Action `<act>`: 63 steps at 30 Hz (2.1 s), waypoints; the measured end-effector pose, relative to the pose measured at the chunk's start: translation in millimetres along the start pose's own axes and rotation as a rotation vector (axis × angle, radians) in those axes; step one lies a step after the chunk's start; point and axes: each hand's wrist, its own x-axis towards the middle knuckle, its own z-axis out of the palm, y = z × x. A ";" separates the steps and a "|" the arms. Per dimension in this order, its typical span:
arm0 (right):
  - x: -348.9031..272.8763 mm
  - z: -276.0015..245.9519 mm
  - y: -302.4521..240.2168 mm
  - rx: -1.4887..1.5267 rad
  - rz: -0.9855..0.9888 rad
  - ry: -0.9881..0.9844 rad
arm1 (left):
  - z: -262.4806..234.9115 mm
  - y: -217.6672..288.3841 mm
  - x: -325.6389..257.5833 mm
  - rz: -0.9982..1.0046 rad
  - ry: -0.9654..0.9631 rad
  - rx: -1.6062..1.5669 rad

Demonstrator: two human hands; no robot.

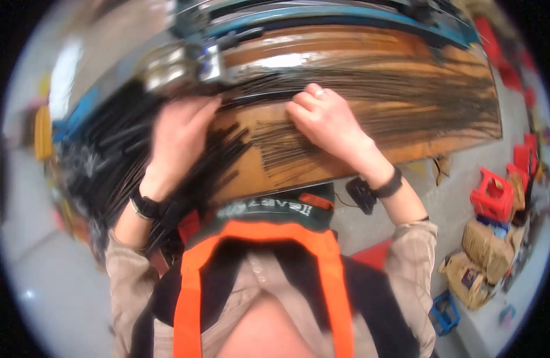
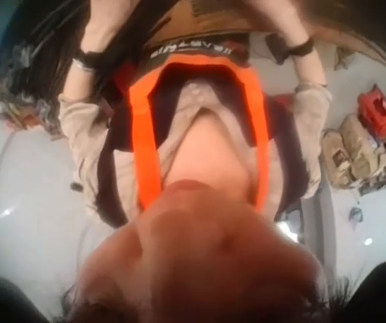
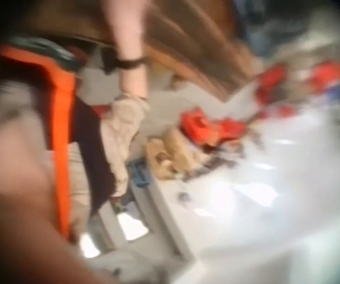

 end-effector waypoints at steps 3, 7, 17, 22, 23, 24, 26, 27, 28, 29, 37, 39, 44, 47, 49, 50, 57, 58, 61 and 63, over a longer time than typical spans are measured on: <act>8.5 -9.1 -4.9 -0.066 -0.009 -0.109 | -41.7 -27.5 -41.3 -0.141 -0.024 0.040; 25.8 -10.7 -15.9 -0.050 -0.076 -0.263 | -64.9 -44.0 -110.3 -0.483 -0.208 0.125; 30.9 -4.6 -25.9 0.014 0.033 -0.396 | -50.5 -38.5 -113.7 -0.357 -0.320 -0.014; 40.2 1.0 -43.4 0.084 0.065 -0.199 | -53.6 -52.9 -112.5 -0.287 -0.389 -0.033; 37.7 5.3 -44.6 0.173 0.073 -0.173 | -52.1 -54.8 -113.6 -0.277 -0.388 -0.036; 37.6 8.4 -46.0 0.266 0.078 -0.142 | -49.3 -56.2 -118.4 -0.300 -0.366 -0.084; 38.5 10.8 -45.8 0.316 0.106 -0.131 | -46.7 -52.9 -117.6 -0.336 -0.329 -0.188; 38.4 12.4 -44.7 0.367 0.128 -0.124 | -48.6 -47.4 -112.1 -0.317 -0.336 -0.196; 38.4 14.2 -43.9 0.419 0.150 -0.116 | -52.5 -38.2 -106.2 -0.289 -0.349 -0.200; 37.2 14.8 -44.6 0.413 0.178 -0.114 | -59.0 -22.8 -93.6 -0.260 -0.363 -0.210; 20.8 22.1 -39.4 0.553 0.125 0.152 | -47.2 13.6 -43.0 -0.165 -0.394 -0.292; 14.3 26.1 -38.2 0.557 0.113 0.198 | -45.0 16.3 -35.4 -0.148 -0.402 -0.318; 8.3 22.0 -39.7 0.403 0.091 0.331 | -49.9 19.6 -24.1 -0.142 -0.446 -0.301; 6.4 22.4 -38.0 0.390 0.066 0.336 | -51.3 20.0 -21.7 -0.135 -0.464 -0.295; 8.2 20.5 -36.7 0.374 0.059 0.339 | -50.7 18.9 -22.0 -0.146 -0.490 -0.337; 11.0 18.1 -36.5 0.276 -0.014 0.342 | -48.9 18.3 -20.4 -0.150 -0.503 -0.359; 13.4 25.1 -14.7 0.153 -0.129 0.460 | -26.4 18.3 6.9 -0.051 -0.403 -0.333; 1.8 15.9 7.6 0.086 -0.039 0.425 | -21.4 15.5 12.8 -0.035 -0.381 -0.293; -14.5 2.4 20.9 -0.002 0.111 0.300 | -4.6 17.1 24.0 -0.019 -0.350 -0.291; -17.8 -3.4 19.0 -0.051 0.219 0.126 | 7.7 26.1 30.1 -0.017 -0.338 -0.286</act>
